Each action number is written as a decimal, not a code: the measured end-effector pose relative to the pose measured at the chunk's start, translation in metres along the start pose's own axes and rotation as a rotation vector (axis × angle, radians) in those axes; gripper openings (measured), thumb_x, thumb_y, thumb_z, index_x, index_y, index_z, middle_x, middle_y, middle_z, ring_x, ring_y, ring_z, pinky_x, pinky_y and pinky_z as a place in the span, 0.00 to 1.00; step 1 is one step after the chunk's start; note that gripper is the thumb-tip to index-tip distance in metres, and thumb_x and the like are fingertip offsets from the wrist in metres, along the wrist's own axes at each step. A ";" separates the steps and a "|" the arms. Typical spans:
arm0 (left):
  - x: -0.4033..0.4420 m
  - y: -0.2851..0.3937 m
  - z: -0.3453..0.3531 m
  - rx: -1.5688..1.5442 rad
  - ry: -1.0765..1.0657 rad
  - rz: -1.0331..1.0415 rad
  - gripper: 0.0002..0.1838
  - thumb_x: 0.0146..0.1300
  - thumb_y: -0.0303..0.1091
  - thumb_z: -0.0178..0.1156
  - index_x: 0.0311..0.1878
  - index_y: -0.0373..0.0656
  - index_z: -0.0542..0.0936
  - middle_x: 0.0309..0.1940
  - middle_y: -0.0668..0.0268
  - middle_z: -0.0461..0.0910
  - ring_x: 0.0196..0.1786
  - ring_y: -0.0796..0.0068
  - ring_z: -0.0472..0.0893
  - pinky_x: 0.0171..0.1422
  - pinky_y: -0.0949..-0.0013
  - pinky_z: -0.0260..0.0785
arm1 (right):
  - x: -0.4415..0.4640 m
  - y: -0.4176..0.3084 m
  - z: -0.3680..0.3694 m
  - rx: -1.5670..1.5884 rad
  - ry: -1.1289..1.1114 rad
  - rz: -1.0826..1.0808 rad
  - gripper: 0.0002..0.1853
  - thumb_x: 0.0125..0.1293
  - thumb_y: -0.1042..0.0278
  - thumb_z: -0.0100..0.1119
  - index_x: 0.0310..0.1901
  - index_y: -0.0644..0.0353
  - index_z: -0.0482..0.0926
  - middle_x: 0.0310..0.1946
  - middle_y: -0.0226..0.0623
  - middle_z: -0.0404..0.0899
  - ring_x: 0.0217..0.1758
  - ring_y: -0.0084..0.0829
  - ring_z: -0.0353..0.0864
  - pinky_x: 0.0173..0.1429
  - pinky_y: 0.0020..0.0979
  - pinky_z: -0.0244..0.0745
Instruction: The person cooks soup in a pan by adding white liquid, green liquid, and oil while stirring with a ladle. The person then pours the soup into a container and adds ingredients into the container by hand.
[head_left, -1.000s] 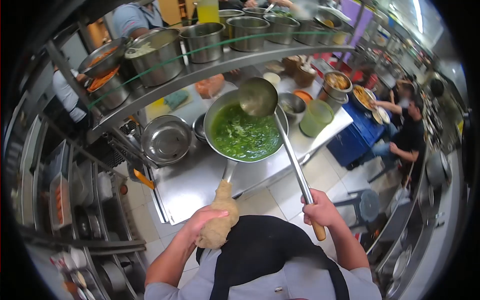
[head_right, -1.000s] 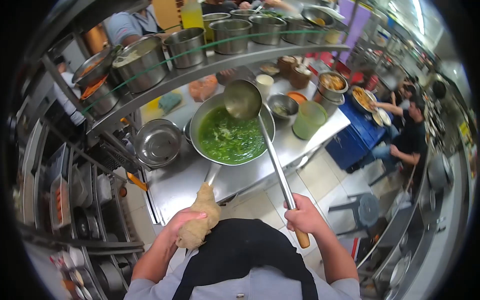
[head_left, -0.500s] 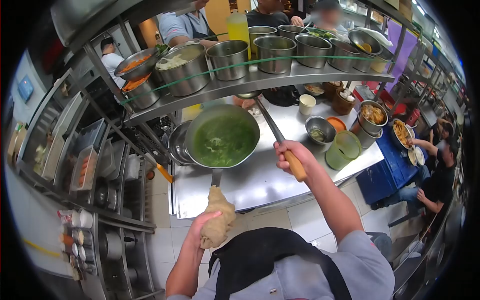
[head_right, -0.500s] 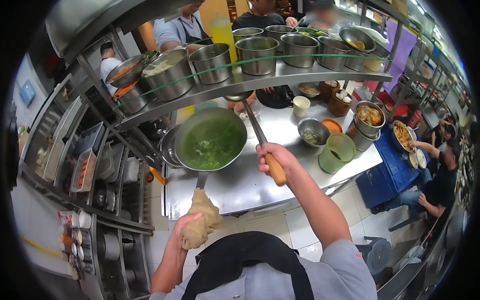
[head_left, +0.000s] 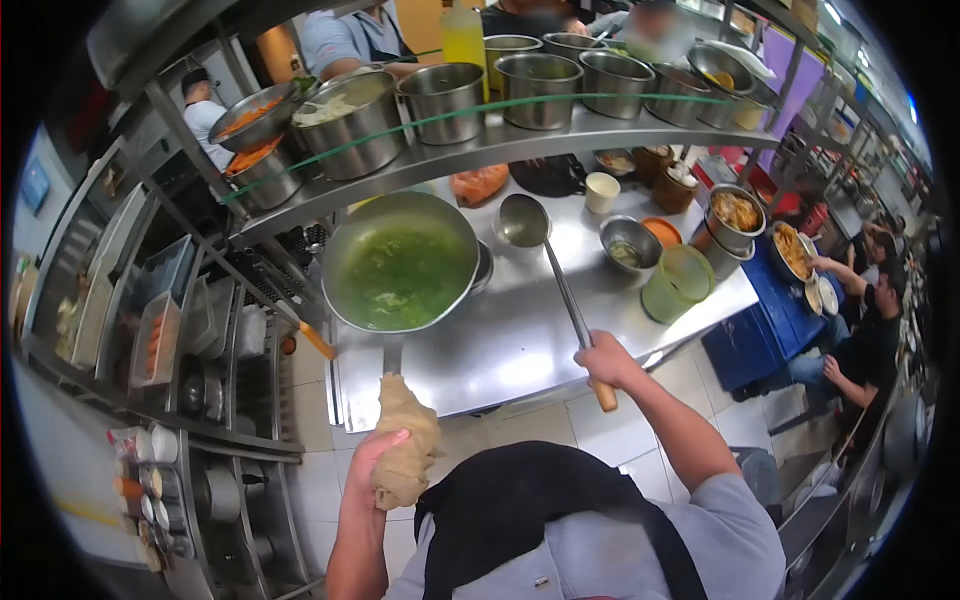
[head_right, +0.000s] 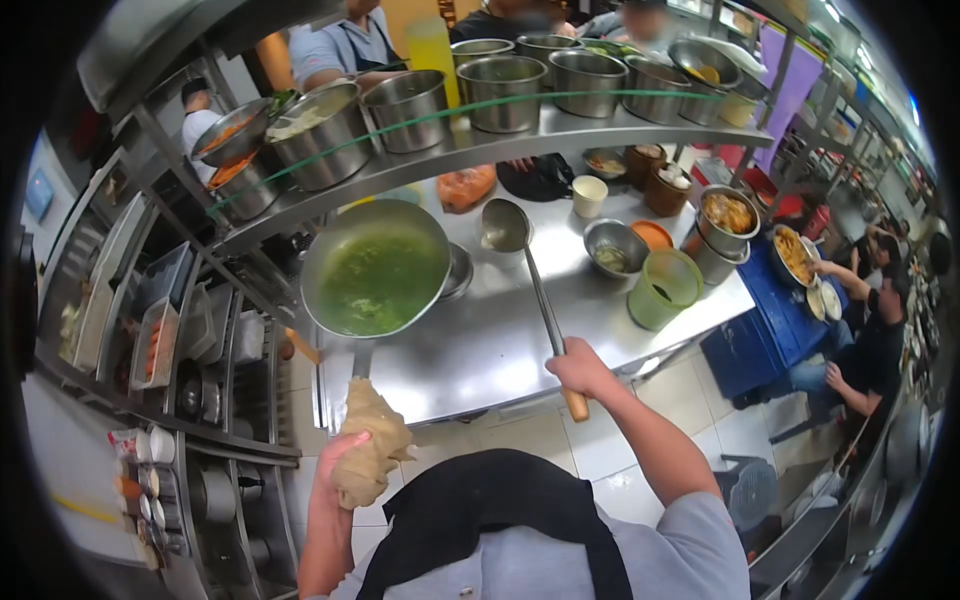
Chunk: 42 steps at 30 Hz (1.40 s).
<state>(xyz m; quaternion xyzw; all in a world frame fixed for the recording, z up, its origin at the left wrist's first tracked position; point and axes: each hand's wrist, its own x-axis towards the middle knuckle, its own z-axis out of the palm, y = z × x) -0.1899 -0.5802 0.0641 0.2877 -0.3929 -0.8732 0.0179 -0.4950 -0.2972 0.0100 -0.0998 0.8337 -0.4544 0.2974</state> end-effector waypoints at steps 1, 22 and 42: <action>0.001 0.003 -0.002 0.015 0.003 -0.001 0.26 0.66 0.37 0.63 0.63 0.32 0.74 0.46 0.54 0.83 0.41 0.61 0.86 0.44 0.61 0.81 | -0.020 0.005 -0.003 -0.053 0.013 0.025 0.11 0.58 0.69 0.60 0.37 0.70 0.76 0.26 0.45 0.78 0.28 0.39 0.82 0.31 0.43 0.80; 0.043 0.023 0.007 0.210 -0.162 -0.109 0.28 0.64 0.39 0.66 0.62 0.31 0.74 0.47 0.53 0.83 0.45 0.59 0.86 0.48 0.61 0.81 | -0.183 0.019 0.047 -0.212 0.250 0.158 0.18 0.62 0.67 0.56 0.46 0.75 0.70 0.32 0.66 0.81 0.38 0.62 0.83 0.47 0.52 0.77; 0.090 0.043 0.055 0.344 -0.208 -0.099 0.22 0.66 0.38 0.66 0.55 0.28 0.77 0.44 0.54 0.84 0.42 0.62 0.87 0.45 0.59 0.83 | -0.176 0.024 0.027 -0.063 0.302 -0.021 0.20 0.62 0.65 0.55 0.49 0.74 0.71 0.35 0.67 0.81 0.43 0.65 0.82 0.51 0.53 0.75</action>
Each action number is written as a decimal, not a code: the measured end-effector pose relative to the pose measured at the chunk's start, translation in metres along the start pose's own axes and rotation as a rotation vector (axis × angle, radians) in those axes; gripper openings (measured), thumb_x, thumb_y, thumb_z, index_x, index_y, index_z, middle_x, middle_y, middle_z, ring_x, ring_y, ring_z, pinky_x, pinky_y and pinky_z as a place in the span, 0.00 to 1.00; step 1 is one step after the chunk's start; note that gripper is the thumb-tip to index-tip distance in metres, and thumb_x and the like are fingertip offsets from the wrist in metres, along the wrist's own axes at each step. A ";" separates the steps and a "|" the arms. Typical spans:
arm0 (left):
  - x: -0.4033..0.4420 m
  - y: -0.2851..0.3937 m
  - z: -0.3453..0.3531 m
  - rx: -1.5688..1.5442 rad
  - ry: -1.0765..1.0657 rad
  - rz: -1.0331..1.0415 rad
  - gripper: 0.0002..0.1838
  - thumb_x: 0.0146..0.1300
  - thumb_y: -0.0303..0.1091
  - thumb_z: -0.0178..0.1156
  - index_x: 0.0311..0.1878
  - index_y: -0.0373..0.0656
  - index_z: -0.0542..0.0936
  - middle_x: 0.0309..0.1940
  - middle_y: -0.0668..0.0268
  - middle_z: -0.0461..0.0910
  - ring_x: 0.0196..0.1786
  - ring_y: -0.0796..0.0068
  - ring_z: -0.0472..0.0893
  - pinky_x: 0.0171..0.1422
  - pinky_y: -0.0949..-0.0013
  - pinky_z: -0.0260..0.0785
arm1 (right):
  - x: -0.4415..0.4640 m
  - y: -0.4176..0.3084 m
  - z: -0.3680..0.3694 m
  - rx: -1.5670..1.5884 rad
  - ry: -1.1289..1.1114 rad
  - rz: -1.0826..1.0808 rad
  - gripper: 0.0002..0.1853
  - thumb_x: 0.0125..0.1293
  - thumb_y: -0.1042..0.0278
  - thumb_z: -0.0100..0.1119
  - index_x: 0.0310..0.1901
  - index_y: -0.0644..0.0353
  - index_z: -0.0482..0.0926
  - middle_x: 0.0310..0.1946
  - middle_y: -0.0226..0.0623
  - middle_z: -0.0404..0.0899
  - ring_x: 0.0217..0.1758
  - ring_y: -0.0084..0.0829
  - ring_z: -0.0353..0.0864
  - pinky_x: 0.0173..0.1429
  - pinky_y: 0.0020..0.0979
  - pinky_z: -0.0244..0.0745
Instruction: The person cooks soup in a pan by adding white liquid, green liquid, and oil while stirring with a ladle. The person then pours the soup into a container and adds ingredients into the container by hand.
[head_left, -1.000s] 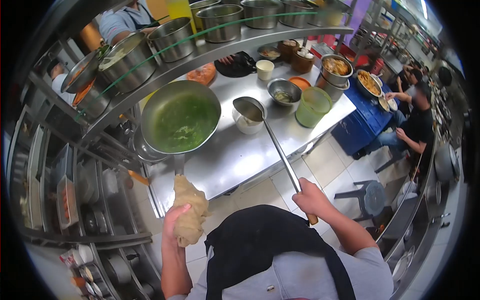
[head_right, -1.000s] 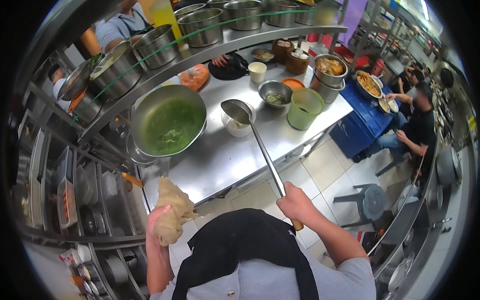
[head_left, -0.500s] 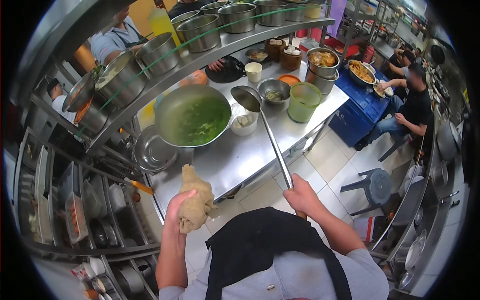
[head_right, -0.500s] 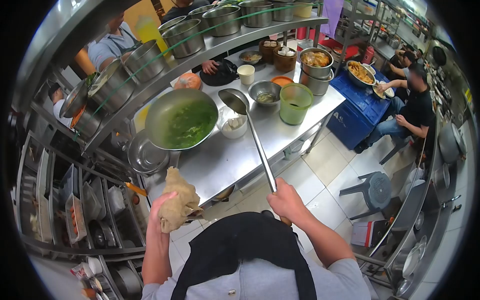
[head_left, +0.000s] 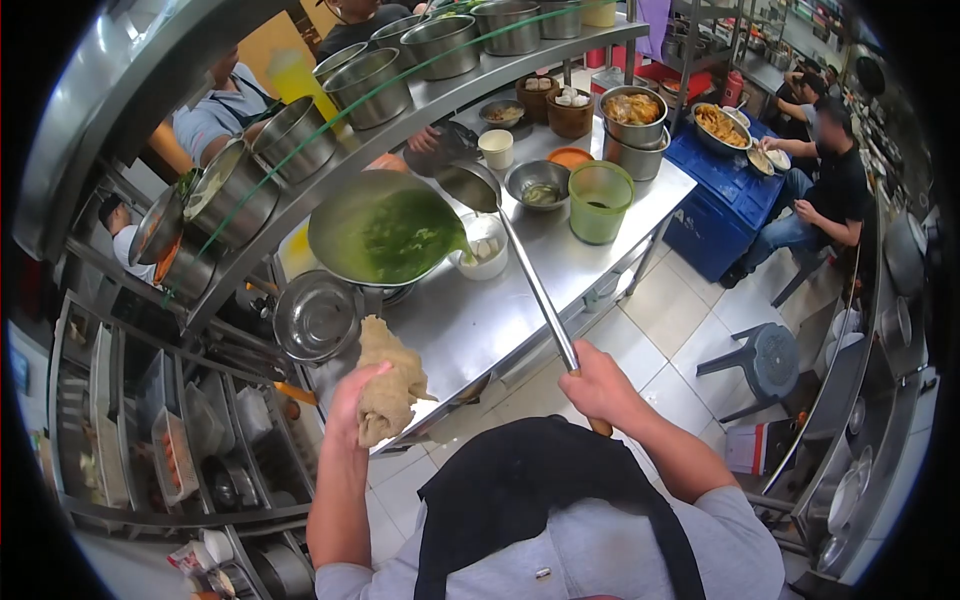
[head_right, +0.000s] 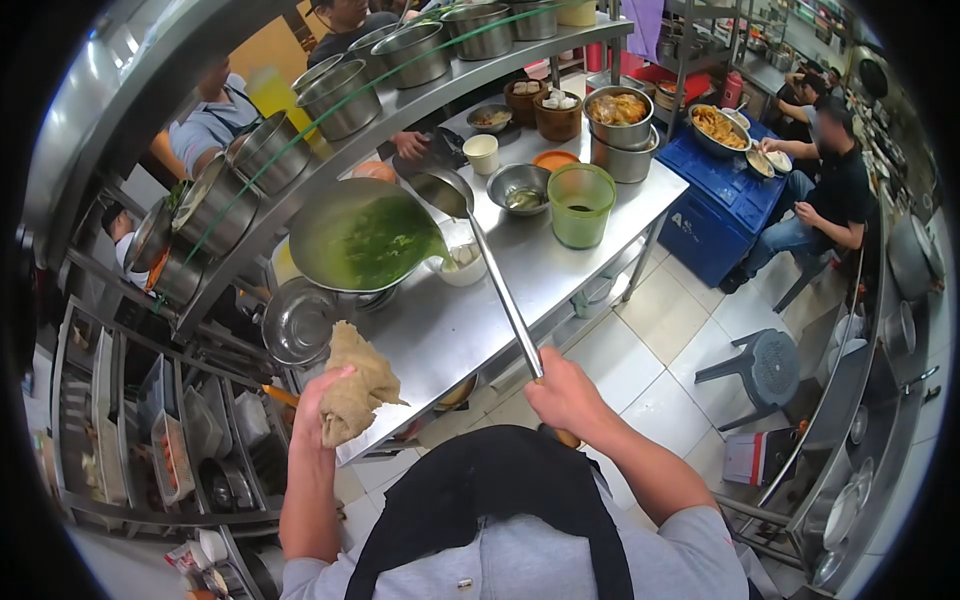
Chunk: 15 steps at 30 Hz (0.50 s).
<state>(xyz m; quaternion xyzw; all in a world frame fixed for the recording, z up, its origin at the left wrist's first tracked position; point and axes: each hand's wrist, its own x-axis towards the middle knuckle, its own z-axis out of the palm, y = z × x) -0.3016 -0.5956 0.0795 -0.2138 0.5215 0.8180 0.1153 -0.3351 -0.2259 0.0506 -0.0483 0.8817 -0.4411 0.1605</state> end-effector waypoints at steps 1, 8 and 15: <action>0.000 0.004 0.005 0.005 -0.005 -0.004 0.22 0.67 0.37 0.66 0.56 0.29 0.77 0.45 0.54 0.84 0.42 0.62 0.87 0.45 0.59 0.83 | 0.001 0.000 -0.001 0.004 0.001 0.000 0.20 0.62 0.65 0.55 0.49 0.74 0.71 0.35 0.67 0.81 0.43 0.65 0.82 0.51 0.53 0.75; 0.011 0.008 0.007 -0.011 -0.017 -0.032 0.22 0.68 0.36 0.65 0.57 0.29 0.76 0.44 0.55 0.84 0.43 0.62 0.86 0.47 0.59 0.82 | 0.008 0.002 -0.004 0.005 -0.011 -0.018 0.20 0.62 0.64 0.56 0.50 0.74 0.71 0.35 0.66 0.81 0.43 0.64 0.82 0.51 0.52 0.75; 0.017 0.009 0.014 0.056 -0.017 -0.002 0.21 0.68 0.34 0.65 0.58 0.29 0.76 0.45 0.57 0.84 0.43 0.65 0.86 0.46 0.62 0.81 | 0.011 0.000 -0.004 -0.006 -0.004 -0.025 0.20 0.61 0.64 0.56 0.48 0.73 0.72 0.35 0.66 0.81 0.43 0.64 0.82 0.51 0.53 0.75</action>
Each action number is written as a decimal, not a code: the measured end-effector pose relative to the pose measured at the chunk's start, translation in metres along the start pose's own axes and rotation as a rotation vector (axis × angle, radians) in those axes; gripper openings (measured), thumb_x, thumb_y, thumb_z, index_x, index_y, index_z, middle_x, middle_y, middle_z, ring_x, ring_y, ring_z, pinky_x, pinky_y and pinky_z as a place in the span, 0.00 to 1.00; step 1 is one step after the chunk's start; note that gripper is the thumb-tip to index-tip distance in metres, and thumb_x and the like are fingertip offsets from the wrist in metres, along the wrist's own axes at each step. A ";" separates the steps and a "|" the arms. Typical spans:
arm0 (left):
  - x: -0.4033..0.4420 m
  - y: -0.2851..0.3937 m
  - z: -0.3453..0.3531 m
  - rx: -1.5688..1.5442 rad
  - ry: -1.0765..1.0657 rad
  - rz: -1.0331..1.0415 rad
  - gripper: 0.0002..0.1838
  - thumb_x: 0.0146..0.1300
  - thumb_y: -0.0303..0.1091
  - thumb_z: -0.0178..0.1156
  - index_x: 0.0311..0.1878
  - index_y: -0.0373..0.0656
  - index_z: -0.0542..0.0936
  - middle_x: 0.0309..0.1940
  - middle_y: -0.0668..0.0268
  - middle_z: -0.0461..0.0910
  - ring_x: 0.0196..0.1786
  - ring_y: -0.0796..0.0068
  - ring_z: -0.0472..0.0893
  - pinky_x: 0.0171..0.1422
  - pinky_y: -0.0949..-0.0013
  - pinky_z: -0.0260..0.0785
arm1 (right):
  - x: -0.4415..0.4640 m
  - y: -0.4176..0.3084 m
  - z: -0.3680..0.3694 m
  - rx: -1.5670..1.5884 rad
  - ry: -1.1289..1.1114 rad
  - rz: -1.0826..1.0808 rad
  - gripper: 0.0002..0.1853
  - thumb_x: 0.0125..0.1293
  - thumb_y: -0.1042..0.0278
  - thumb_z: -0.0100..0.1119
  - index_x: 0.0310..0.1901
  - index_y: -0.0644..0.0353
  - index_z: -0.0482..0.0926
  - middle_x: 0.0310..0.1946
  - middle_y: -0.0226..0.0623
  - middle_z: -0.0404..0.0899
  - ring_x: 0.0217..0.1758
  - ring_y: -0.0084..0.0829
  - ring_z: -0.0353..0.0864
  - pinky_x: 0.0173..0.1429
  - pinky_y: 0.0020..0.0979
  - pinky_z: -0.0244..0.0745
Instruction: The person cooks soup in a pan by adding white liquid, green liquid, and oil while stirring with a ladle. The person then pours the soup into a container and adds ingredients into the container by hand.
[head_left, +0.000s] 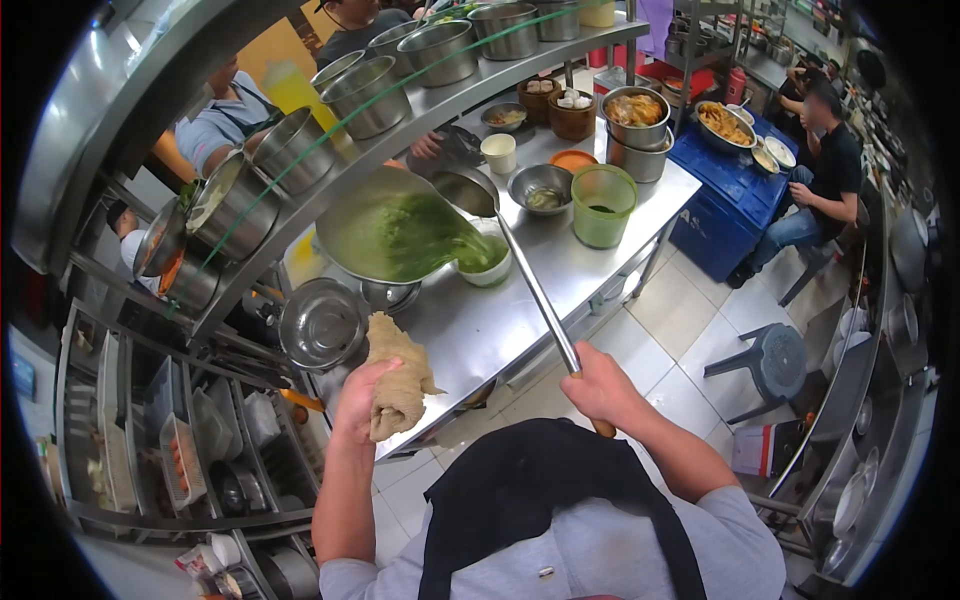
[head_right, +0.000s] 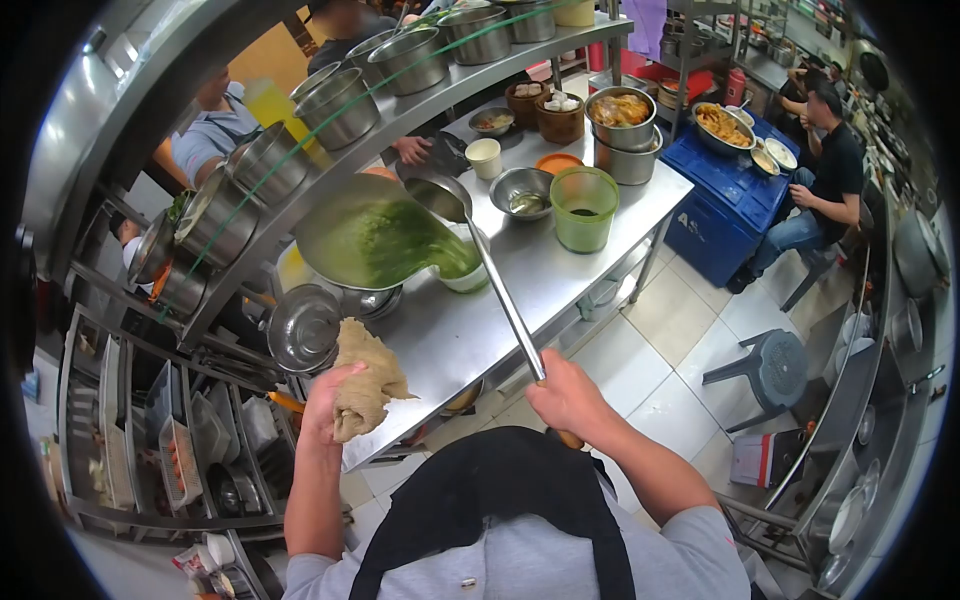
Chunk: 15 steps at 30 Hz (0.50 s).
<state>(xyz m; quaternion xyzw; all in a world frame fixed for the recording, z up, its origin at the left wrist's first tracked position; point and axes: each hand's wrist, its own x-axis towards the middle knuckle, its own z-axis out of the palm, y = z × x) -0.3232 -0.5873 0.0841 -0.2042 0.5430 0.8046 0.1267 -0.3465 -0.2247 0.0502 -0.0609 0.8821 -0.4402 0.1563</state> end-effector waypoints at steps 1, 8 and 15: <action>0.002 -0.001 0.000 0.021 0.008 0.008 0.20 0.68 0.33 0.65 0.58 0.30 0.76 0.45 0.57 0.84 0.43 0.66 0.86 0.46 0.62 0.81 | 0.001 0.000 0.000 0.002 0.000 -0.003 0.20 0.61 0.64 0.56 0.48 0.73 0.72 0.35 0.66 0.81 0.43 0.64 0.82 0.51 0.53 0.75; 0.011 -0.007 0.005 0.100 0.038 0.067 0.18 0.69 0.31 0.63 0.58 0.33 0.77 0.45 0.59 0.84 0.44 0.67 0.86 0.49 0.64 0.80 | 0.016 0.013 0.010 -0.082 0.036 -0.043 0.18 0.61 0.65 0.57 0.45 0.72 0.69 0.34 0.66 0.80 0.43 0.65 0.81 0.50 0.55 0.75; 0.024 -0.015 0.009 0.189 0.020 0.142 0.17 0.69 0.30 0.61 0.58 0.34 0.77 0.47 0.61 0.83 0.45 0.69 0.84 0.51 0.64 0.78 | 0.068 0.026 0.010 -0.209 0.135 -0.215 0.14 0.60 0.69 0.56 0.41 0.69 0.67 0.26 0.61 0.80 0.33 0.66 0.80 0.42 0.59 0.75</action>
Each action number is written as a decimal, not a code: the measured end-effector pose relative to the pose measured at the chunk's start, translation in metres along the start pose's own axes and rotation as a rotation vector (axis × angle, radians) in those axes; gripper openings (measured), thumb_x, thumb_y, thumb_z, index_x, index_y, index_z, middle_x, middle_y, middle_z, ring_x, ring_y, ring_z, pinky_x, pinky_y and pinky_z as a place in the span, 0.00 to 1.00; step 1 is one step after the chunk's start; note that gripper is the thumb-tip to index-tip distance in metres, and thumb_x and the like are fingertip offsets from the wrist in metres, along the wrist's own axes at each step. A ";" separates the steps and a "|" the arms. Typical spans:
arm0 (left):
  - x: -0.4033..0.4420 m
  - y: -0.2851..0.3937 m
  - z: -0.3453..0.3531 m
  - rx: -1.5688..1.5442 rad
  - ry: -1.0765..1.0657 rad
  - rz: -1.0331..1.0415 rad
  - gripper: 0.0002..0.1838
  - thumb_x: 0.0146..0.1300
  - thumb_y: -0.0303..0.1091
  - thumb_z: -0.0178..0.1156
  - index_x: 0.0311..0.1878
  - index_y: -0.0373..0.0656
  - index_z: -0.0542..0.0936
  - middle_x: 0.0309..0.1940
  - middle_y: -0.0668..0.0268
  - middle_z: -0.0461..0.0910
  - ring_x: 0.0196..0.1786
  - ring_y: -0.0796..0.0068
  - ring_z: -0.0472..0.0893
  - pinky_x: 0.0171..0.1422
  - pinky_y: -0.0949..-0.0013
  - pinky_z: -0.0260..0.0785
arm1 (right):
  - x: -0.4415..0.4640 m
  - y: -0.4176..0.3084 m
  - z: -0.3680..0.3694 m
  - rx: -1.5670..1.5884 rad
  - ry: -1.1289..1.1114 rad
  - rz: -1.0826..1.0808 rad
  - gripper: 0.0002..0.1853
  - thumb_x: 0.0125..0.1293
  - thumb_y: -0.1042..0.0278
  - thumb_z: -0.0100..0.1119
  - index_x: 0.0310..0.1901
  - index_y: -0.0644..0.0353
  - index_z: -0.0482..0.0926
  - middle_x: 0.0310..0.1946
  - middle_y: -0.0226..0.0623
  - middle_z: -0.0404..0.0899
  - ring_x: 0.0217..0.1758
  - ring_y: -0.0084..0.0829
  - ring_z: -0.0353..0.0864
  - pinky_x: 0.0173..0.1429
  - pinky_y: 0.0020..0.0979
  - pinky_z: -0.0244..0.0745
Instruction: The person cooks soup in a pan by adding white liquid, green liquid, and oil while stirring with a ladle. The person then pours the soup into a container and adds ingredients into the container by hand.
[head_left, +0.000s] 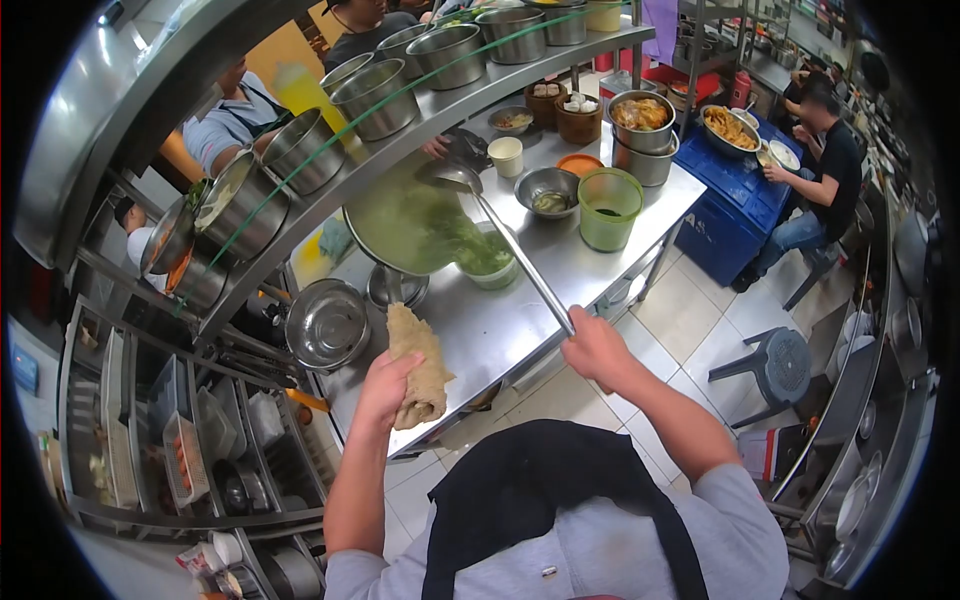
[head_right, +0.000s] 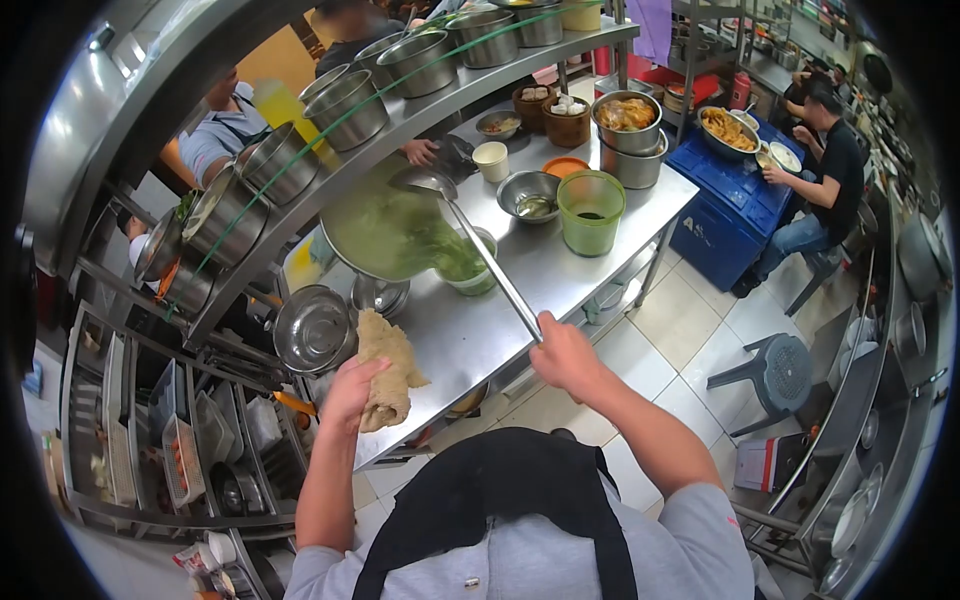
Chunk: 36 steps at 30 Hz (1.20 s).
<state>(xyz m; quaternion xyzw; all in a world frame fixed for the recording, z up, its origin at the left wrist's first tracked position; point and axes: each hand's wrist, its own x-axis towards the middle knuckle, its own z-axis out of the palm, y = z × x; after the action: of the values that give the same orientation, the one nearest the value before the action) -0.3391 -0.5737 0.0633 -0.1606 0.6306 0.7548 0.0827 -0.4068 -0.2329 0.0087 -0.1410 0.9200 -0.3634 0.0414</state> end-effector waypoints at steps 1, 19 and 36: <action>0.002 -0.001 0.000 0.013 -0.006 0.014 0.16 0.70 0.29 0.60 0.58 0.34 0.77 0.47 0.61 0.83 0.45 0.70 0.84 0.51 0.65 0.78 | 0.008 0.003 0.001 0.000 0.003 0.000 0.14 0.60 0.69 0.56 0.41 0.69 0.67 0.26 0.61 0.80 0.33 0.66 0.80 0.42 0.59 0.75; 0.005 0.006 -0.002 0.103 -0.034 0.015 0.15 0.72 0.28 0.58 0.58 0.33 0.77 0.46 0.61 0.85 0.44 0.71 0.85 0.51 0.66 0.78 | 0.025 0.056 -0.040 -0.451 0.123 -0.173 0.09 0.63 0.75 0.53 0.44 0.59 0.68 0.28 0.47 0.82 0.32 0.55 0.84 0.37 0.53 0.78; -0.001 0.011 -0.015 -0.009 -0.009 -0.030 0.17 0.71 0.31 0.60 0.60 0.34 0.77 0.47 0.61 0.84 0.46 0.70 0.85 0.51 0.66 0.78 | -0.015 0.019 -0.133 -0.740 0.126 -0.253 0.10 0.63 0.78 0.54 0.46 0.57 0.70 0.28 0.43 0.83 0.31 0.50 0.84 0.34 0.47 0.77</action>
<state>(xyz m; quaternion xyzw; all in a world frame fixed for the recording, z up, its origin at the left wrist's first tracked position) -0.3402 -0.5908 0.0717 -0.1670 0.6244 0.7569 0.0962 -0.4208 -0.1281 0.0931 -0.2359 0.9649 -0.0174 -0.1138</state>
